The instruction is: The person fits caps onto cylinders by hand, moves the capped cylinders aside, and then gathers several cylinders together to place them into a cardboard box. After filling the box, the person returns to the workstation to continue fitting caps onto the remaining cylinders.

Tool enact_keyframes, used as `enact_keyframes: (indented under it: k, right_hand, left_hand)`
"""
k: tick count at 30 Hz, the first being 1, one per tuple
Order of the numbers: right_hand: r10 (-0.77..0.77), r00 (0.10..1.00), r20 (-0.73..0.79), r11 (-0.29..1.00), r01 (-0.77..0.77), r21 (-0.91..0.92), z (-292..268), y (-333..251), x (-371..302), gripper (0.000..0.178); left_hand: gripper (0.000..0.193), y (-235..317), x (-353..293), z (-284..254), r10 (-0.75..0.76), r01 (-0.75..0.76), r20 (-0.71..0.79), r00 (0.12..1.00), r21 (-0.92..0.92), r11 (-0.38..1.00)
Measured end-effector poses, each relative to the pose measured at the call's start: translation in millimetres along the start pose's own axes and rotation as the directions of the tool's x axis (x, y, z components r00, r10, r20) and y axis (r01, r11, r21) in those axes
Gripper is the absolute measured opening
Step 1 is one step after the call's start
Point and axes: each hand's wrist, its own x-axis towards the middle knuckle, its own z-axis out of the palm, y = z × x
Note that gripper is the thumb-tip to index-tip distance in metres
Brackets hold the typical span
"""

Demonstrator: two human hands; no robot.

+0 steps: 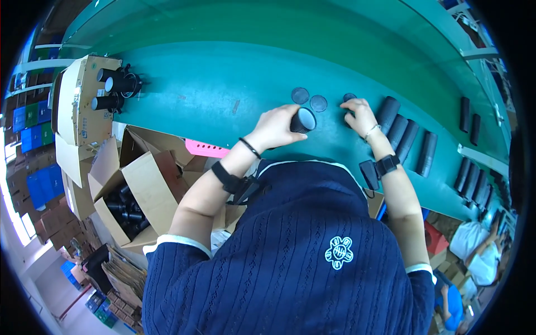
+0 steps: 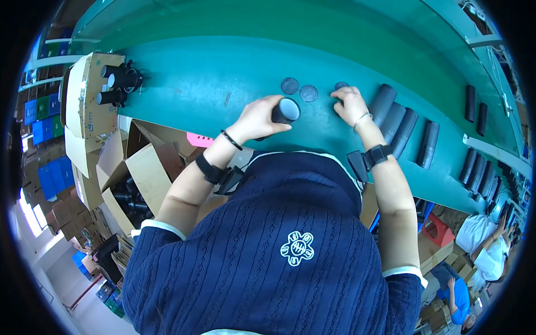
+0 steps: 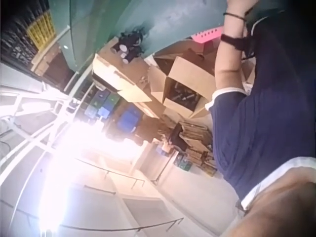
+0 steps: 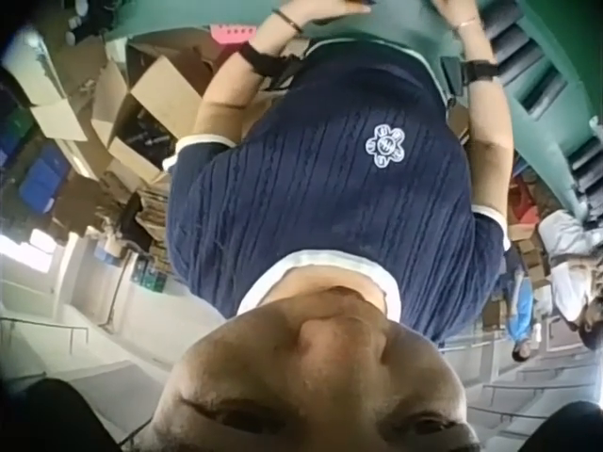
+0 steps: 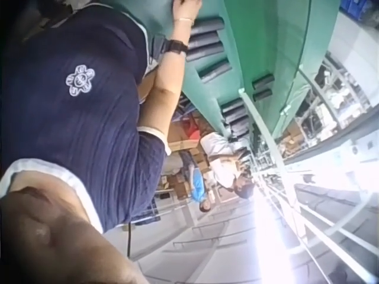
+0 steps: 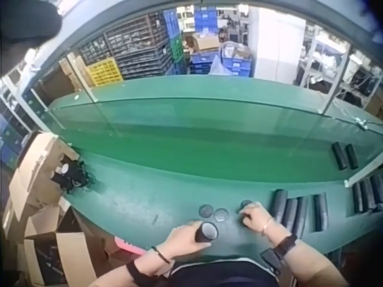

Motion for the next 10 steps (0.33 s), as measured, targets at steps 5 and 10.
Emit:
enact_keyframes:
  k: [5, 10]
  right_hand:
    - [0.156, 0.988, 0.008, 0.987, -0.156, 0.033, 37, -17, 44, 0.005]
    - [0.322, 0.922, 0.213, 0.946, -0.308, -0.100, 53, -19, 70, 0.012]
  left_hand:
    - [0.067, -41, -8, -2, -0.039, 0.021, -0.025, 0.999, -0.501, 0.865]
    - [0.084, -65, -15, 2, -0.139, 0.082, 0.015, 0.990, -0.869, 0.488]
